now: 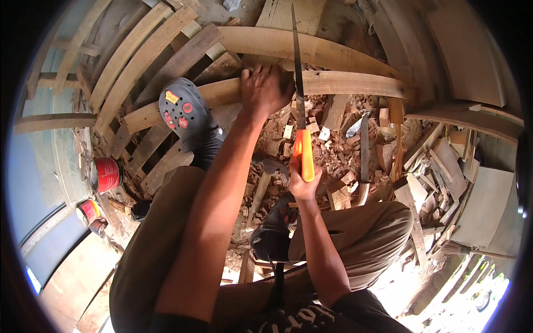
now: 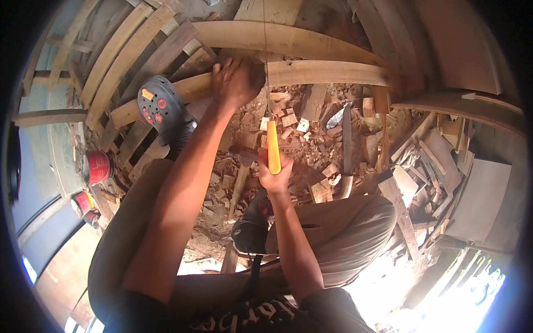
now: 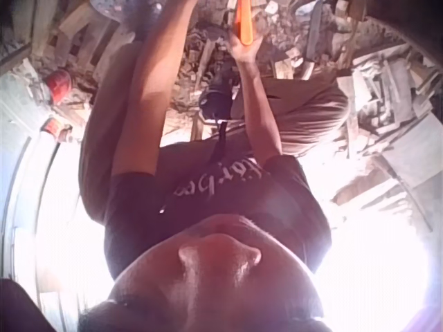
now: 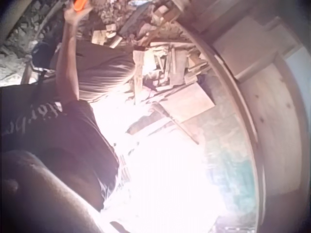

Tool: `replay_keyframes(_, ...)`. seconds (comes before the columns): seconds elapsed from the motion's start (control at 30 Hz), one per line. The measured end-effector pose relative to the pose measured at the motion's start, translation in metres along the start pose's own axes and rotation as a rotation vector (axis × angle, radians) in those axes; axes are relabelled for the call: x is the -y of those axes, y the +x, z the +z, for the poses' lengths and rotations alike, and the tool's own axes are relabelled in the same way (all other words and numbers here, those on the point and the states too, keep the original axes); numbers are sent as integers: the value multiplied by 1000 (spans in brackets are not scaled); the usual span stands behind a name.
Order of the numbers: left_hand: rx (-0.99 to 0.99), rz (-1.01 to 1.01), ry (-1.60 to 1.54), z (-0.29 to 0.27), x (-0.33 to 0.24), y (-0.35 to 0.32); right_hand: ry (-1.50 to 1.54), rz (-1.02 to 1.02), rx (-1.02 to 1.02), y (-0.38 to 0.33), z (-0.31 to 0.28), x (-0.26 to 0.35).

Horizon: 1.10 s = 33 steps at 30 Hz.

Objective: The person sits on the floor and uses a hand saw to cut a wooden plank. They hold the plank with one hand and saw with the other, producing wood shavings.

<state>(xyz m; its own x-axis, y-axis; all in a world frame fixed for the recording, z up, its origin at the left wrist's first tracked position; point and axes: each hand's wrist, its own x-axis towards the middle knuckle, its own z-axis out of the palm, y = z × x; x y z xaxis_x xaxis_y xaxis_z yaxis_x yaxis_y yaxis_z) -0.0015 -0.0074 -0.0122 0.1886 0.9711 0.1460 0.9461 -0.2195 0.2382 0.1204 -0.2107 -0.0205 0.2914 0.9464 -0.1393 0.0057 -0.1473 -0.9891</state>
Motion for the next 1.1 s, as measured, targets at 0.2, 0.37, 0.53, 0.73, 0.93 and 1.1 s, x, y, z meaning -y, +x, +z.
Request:
replay_keyframes(0.2,-26,70,-12,12,14,-3,-53,-59,25,-4,-8,-21)
replay_keyframes(0.37,144,2,-81,0,4,3,-123,-39,41,-12,-21,-31)
replay_keyframes(0.53,20,32,-32,1,10,-1,-105,-59,59,-11,-18,-24)
replay_keyframes(0.73,-4,40,-90,15,19,0,-58,-84,68,-21,-23,-26)
replay_keyframes(0.93,-19,52,-16,8,14,-1,149,87,-59,-25,-14,34)
replay_keyframes(1.1,185,-19,-85,0,15,6,106,70,-127,-18,-14,24)
